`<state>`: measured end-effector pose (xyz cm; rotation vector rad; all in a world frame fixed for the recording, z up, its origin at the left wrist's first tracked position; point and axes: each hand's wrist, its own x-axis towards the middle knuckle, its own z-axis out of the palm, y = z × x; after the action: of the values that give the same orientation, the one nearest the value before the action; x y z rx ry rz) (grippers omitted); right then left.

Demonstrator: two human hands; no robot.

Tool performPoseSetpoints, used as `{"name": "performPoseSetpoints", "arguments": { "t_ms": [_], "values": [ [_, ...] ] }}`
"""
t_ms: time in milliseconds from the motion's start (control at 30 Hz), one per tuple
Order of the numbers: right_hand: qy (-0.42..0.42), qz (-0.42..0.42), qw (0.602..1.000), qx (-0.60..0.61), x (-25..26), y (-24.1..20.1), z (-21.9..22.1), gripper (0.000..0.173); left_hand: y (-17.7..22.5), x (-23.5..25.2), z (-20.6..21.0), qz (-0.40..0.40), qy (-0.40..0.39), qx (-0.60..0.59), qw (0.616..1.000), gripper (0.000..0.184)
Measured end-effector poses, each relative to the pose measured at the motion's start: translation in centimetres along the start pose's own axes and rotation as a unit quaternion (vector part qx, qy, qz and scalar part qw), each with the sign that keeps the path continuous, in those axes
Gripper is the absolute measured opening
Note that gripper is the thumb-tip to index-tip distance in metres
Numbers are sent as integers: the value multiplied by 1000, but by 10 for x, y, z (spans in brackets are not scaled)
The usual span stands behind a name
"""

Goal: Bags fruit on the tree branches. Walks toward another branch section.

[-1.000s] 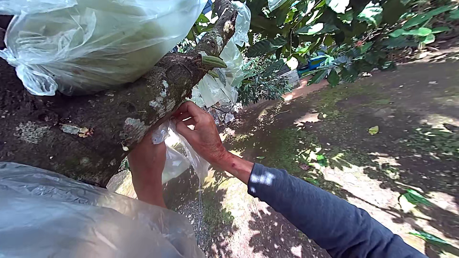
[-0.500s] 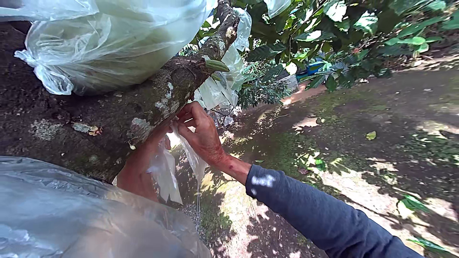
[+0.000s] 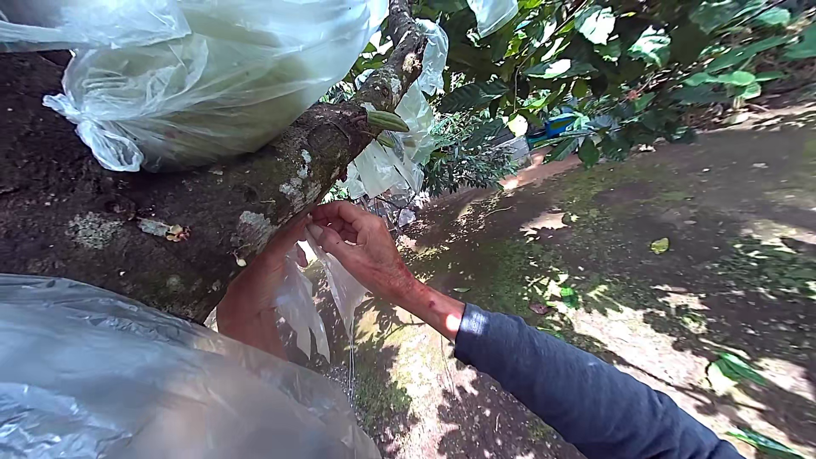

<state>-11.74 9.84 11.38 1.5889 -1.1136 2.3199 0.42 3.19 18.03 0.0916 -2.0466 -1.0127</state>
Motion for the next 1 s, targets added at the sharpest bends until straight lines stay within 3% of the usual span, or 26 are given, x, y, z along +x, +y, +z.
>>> {"name": "performPoseSetpoints", "arguments": {
  "t_ms": [200,367,533,733,800,900,1000],
  "values": [
    [13,4,1000,16,2,1,2,16,-11,8,-10,-16,-22,-3,1000,20],
    [-21,73,988,136,11,-1,1,19,-3,0,-9,-16,-32,-70,997,27],
    [5,49,993,111,14,5,4,15,-23,14,-18,-17,-78,-108,991,25],
    [4,44,995,88,19,1,-2,14,-37,20,-21,31,-39,-133,990,33],
    [11,36,996,75,20,0,-3,14,-39,20,-18,31,19,-149,988,31],
    [29,18,998,44,19,-2,-3,13,-40,26,3,23,220,-130,966,18],
    [38,3,999,20,18,0,-4,13,-44,29,16,63,274,-124,952,17]
  ]
}}
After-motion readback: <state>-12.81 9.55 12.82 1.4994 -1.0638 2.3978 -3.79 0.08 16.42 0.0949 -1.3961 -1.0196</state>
